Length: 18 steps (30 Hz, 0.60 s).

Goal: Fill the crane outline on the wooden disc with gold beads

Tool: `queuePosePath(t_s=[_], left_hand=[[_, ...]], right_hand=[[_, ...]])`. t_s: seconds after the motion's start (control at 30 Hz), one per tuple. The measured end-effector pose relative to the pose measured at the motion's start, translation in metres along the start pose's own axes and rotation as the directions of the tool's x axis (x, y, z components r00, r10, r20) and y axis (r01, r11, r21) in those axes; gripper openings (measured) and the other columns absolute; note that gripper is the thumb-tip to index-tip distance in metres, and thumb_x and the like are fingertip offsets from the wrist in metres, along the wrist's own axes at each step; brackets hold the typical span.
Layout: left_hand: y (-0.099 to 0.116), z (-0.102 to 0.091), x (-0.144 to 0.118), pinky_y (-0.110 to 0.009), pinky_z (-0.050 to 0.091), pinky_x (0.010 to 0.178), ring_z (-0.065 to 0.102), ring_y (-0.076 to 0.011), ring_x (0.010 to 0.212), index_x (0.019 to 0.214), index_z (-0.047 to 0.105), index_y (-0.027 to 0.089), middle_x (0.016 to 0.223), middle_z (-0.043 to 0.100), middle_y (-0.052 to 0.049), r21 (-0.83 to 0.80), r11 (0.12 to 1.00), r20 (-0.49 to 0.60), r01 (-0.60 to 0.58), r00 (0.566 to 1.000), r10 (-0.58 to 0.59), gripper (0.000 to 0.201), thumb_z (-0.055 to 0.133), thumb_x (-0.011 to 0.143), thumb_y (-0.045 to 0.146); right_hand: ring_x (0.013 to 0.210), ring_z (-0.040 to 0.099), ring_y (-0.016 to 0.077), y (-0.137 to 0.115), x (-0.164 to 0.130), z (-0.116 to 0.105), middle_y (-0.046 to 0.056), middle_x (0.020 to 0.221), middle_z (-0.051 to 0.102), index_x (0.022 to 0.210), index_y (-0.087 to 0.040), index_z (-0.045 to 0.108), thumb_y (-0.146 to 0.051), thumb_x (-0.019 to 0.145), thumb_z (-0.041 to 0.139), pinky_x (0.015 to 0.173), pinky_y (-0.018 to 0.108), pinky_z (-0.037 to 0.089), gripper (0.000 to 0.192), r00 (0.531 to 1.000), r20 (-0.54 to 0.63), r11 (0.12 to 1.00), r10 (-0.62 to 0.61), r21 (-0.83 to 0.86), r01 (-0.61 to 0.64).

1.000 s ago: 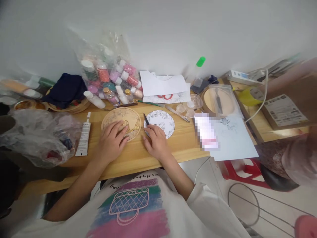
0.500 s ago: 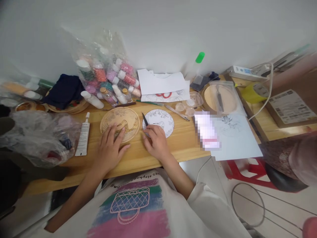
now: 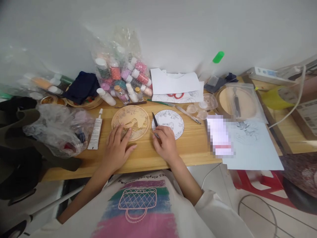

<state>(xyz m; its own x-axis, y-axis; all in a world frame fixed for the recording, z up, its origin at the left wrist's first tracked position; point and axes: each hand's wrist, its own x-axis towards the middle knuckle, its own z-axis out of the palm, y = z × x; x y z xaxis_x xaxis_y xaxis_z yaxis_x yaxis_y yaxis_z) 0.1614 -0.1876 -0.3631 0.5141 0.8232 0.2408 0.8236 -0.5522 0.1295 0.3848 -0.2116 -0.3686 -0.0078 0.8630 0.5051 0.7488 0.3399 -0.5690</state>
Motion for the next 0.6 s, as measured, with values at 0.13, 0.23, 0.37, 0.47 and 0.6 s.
queuePosePath(t_s=[0.13, 0.23, 0.37, 0.47, 0.6], left_hand=[[-0.003, -0.001, -0.001, -0.055, 0.036, 0.111, 0.041, -0.0387, 0.139, 0.146, 0.040, 0.014, 0.150, 0.044, -0.022, -0.079, 0.995, -0.057, 0.056, 0.997, -0.060, 0.060, 0.052, 0.096, 0.044], [-0.010, 0.000, -0.001, -0.053, 0.038, 0.111, 0.043, -0.0361, 0.138, 0.144, 0.043, 0.019, 0.147, 0.048, -0.019, -0.144, 0.983, -0.124, 0.111, 0.984, -0.129, 0.052, 0.049, 0.097, 0.041], [-0.020, 0.005, 0.000, -0.054, 0.038, 0.112, 0.044, -0.0332, 0.137, 0.135, 0.051, 0.020, 0.144, 0.050, -0.017, -0.216, 0.959, -0.197, 0.183, 0.954, -0.226, 0.042, 0.050, 0.097, 0.036], [-0.022, 0.007, 0.000, -0.053, 0.038, 0.112, 0.045, -0.0319, 0.137, 0.132, 0.053, 0.020, 0.144, 0.049, -0.017, -0.239, 0.948, -0.194, 0.212, 0.946, -0.260, 0.039, 0.053, 0.095, 0.032], [-0.019, 0.005, 0.001, -0.053, 0.040, 0.111, 0.045, -0.0332, 0.137, 0.133, 0.052, 0.018, 0.144, 0.048, -0.019, -0.259, 0.940, -0.157, 0.223, 0.950, -0.269, 0.040, 0.053, 0.095, 0.029]], right_hand=[[0.096, 0.064, 0.0227, 0.000, 0.000, -0.001, 0.008, 0.099, 0.068, 0.099, -0.022, 0.065, -0.019, 0.092, 0.052, 0.084, 0.039, 0.052, 0.015, 1.000, -0.006, 1.000, 0.008, -0.017, -0.008], [0.093, 0.064, 0.0231, 0.000, -0.001, -0.001, 0.008, 0.097, 0.068, 0.100, -0.022, 0.066, -0.018, 0.093, 0.050, 0.082, 0.040, 0.051, 0.017, 1.000, -0.014, 1.000, 0.011, -0.028, -0.011], [0.090, 0.061, 0.0233, -0.006, -0.002, -0.001, 0.009, 0.097, 0.068, 0.110, -0.021, 0.065, -0.016, 0.093, 0.049, 0.080, 0.040, 0.049, 0.023, 1.000, -0.001, 0.989, -0.008, -0.147, 0.008], [0.106, 0.057, 0.0261, -0.020, 0.001, 0.004, 0.012, 0.114, 0.065, 0.120, -0.021, 0.064, -0.023, 0.095, 0.051, 0.089, 0.042, 0.047, 0.028, 0.994, 0.102, 0.965, -0.036, -0.255, 0.061], [0.130, 0.043, 0.0305, -0.037, 0.006, 0.017, 0.013, 0.140, 0.050, 0.129, -0.026, 0.062, -0.040, 0.097, 0.048, 0.101, 0.047, 0.041, 0.037, 0.956, 0.268, 0.939, -0.115, -0.285, 0.193]])
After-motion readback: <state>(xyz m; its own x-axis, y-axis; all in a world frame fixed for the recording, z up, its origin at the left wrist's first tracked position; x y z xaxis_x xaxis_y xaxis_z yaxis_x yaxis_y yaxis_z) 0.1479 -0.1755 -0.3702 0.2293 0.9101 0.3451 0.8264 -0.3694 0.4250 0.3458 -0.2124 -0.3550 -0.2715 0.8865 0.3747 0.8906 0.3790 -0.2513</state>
